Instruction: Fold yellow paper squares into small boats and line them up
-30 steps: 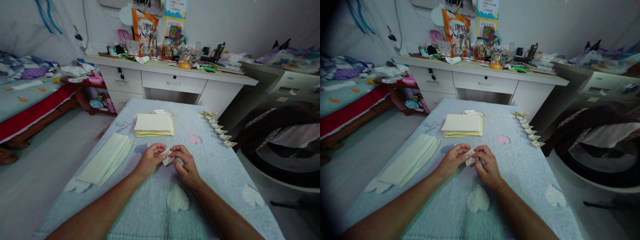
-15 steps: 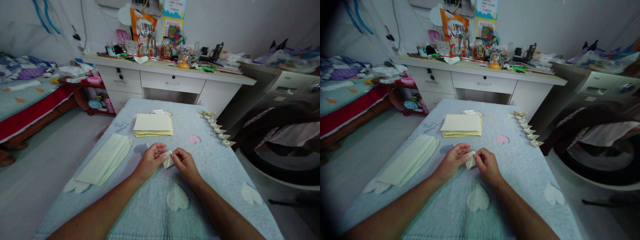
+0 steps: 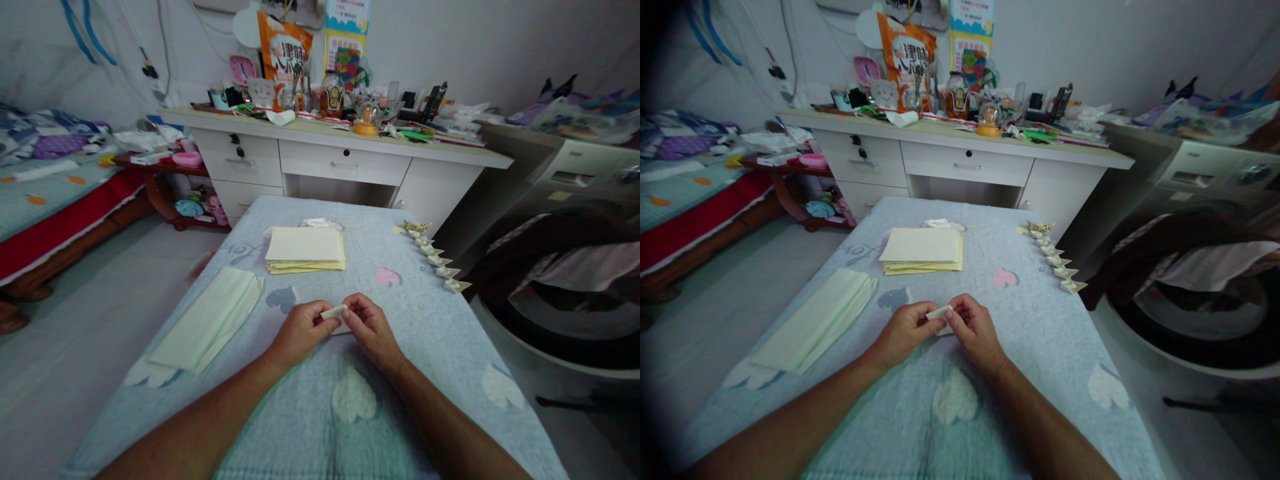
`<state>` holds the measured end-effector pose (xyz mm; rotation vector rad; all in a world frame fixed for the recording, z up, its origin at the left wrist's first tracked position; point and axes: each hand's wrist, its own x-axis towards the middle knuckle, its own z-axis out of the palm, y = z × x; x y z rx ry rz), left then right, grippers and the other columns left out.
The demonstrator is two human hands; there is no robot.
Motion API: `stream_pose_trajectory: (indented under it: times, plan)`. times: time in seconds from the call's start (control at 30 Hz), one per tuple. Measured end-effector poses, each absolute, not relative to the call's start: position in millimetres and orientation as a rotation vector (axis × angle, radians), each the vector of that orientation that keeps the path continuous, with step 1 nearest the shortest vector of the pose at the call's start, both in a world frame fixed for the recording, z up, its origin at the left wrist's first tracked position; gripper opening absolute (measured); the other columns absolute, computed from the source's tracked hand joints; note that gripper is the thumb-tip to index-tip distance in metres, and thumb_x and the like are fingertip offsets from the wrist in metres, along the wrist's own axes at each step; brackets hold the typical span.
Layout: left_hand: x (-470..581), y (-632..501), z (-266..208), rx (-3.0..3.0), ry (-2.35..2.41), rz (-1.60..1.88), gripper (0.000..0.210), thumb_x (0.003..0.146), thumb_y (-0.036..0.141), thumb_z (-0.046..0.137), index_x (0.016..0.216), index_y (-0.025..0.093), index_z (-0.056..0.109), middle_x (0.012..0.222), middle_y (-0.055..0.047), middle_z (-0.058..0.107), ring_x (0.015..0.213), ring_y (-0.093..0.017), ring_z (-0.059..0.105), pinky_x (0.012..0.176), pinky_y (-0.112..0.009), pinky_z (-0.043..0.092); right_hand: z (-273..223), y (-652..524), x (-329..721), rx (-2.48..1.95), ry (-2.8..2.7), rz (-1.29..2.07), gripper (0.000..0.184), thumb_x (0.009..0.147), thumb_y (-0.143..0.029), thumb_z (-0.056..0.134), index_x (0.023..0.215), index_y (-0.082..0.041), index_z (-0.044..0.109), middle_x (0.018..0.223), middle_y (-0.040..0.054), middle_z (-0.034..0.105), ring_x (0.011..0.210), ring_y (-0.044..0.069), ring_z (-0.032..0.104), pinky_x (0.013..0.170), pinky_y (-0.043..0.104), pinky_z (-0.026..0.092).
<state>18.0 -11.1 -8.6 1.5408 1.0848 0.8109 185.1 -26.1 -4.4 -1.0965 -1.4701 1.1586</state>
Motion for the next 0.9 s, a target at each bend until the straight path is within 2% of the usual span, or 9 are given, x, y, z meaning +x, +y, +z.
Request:
stream_pose_trajectory:
  times: [0.23,0.4,0.67,0.9]
  plan:
    - [17.9,-10.8,-11.5,1.656,1.106,0.768,0.020,0.079,0.033,0.060,0.073,0.014,0.062,0.060,0.004,0.048,0.056,-0.010,0.043,0.051,-0.020,0.028,-5.4,-25.1,187.9,-1.152,-1.551,1.118,0.024,0.087,-0.039,0.055,0.076,-0.018,0.056,0.065,-0.0027,0.048,0.060,0.011,0.043,0.057,0.022,0.035]
    - [17.4,-9.8,-12.4,1.621,1.044,0.732,0.024,0.080,0.036,0.058,0.080,0.012,0.064,0.064,0.003,0.050,0.058,-0.010,0.044,0.053,-0.020,0.031,-7.0,-24.8,189.1,-1.141,-1.577,1.118,0.023,0.089,-0.037,0.054,0.076,-0.018,0.057,0.066,-0.0023,0.049,0.062,0.011,0.044,0.058,0.022,0.035]
    - [16.3,-9.6,-11.0,1.714,1.116,0.706,0.031,0.081,0.039,0.057,0.062,0.014,0.053,0.057,0.005,0.038,0.055,-0.009,0.037,0.050,-0.020,0.023,-4.7,-26.0,187.4,-1.095,-1.505,1.199,0.021,0.087,-0.038,0.056,0.079,-0.018,0.055,0.066,-0.0031,0.048,0.060,0.011,0.043,0.057,0.022,0.035]
    - [16.8,-10.5,-11.0,1.766,1.123,0.680,0.029,0.080,0.035,0.058,0.060,0.014,0.053,0.055,0.006,0.039,0.054,-0.008,0.038,0.051,-0.021,0.024,-3.5,-25.2,188.8,-1.148,-1.598,1.101,0.023,0.088,-0.034,0.053,0.072,-0.018,0.052,0.063,-0.0037,0.045,0.060,0.010,0.041,0.057,0.022,0.033]
